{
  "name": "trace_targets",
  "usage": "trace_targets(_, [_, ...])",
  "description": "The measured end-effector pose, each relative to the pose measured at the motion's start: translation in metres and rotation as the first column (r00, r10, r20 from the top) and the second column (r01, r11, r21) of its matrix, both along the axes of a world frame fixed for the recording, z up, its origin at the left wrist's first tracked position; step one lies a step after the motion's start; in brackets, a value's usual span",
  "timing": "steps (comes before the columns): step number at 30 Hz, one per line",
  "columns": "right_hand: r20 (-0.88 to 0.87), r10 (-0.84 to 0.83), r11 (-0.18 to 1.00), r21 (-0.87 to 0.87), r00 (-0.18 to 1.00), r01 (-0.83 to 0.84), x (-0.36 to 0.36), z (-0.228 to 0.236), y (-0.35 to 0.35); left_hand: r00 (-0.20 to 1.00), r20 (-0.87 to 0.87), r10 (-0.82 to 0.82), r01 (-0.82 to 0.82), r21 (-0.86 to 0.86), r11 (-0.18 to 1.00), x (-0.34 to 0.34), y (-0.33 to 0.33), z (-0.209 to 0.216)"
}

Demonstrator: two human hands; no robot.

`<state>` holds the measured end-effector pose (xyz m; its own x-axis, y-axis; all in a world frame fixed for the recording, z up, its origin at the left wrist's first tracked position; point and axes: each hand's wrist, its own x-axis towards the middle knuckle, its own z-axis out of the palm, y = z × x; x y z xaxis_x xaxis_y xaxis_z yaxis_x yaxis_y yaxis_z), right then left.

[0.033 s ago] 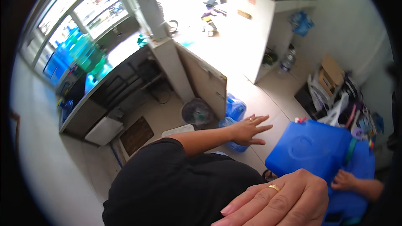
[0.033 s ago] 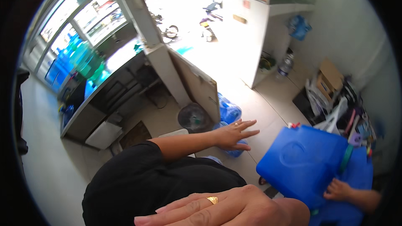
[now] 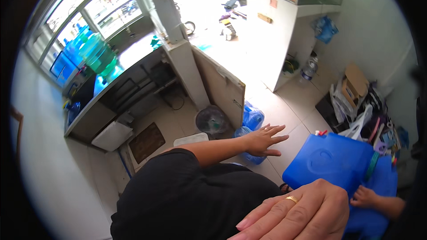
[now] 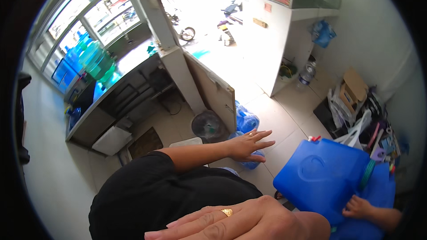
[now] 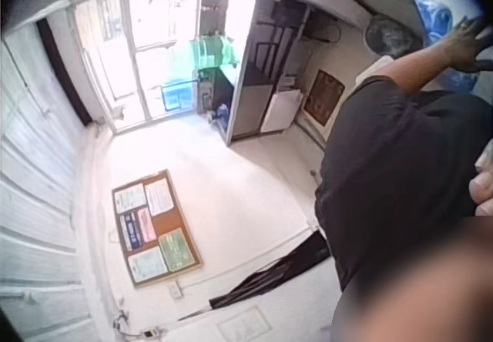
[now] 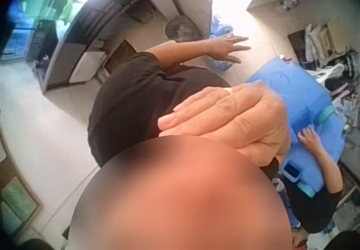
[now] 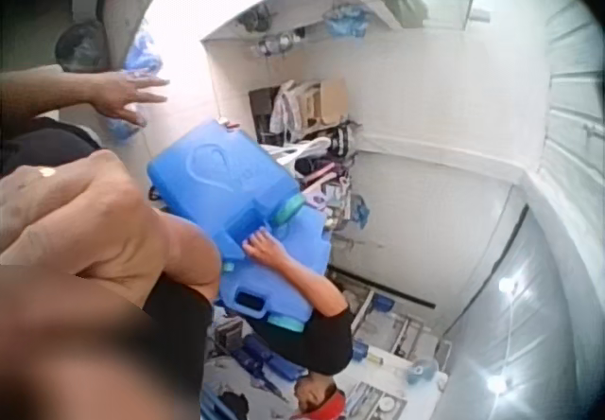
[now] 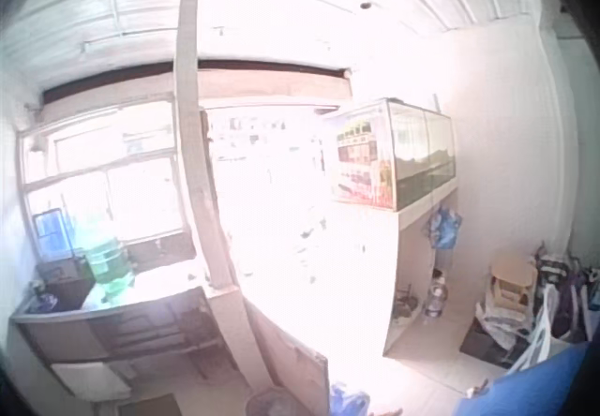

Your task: The person fills a blue water dispenser from a green water bottle, wipes the dispenser with a cloth, and secures the cap using a hot air gun. The person then places the dispenser into a plastic bag and ties it shut.

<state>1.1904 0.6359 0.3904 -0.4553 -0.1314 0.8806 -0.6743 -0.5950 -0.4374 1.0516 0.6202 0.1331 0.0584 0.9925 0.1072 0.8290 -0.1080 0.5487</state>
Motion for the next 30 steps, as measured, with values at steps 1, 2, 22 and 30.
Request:
trace_targets(1, [0.002,0.018,1.0,0.014,1.0,-0.018,-0.004,0.005,0.003,0.999,0.002,0.043,-0.043,-0.021,0.999,-0.007,-0.011,0.0])
trace_targets(2, [0.004,0.035,0.999,0.028,0.999,-0.035,-0.006,0.006,0.008,0.997,-0.012,0.076,-0.076,-0.05,0.996,-0.01,-0.019,-0.004])
trace_targets(22, [-0.06,-0.383,0.892,0.234,0.922,0.386,0.038,0.019,0.129,0.98,0.014,0.199,-0.197,-0.088,0.977,-0.062,-0.016,-0.036])
trace_targets(30, [0.201,-0.968,-0.058,0.4,-0.149,0.915,0.178,-0.017,0.118,0.971,0.24,0.01,0.005,-0.065,0.998,-0.069,0.036,-0.035])
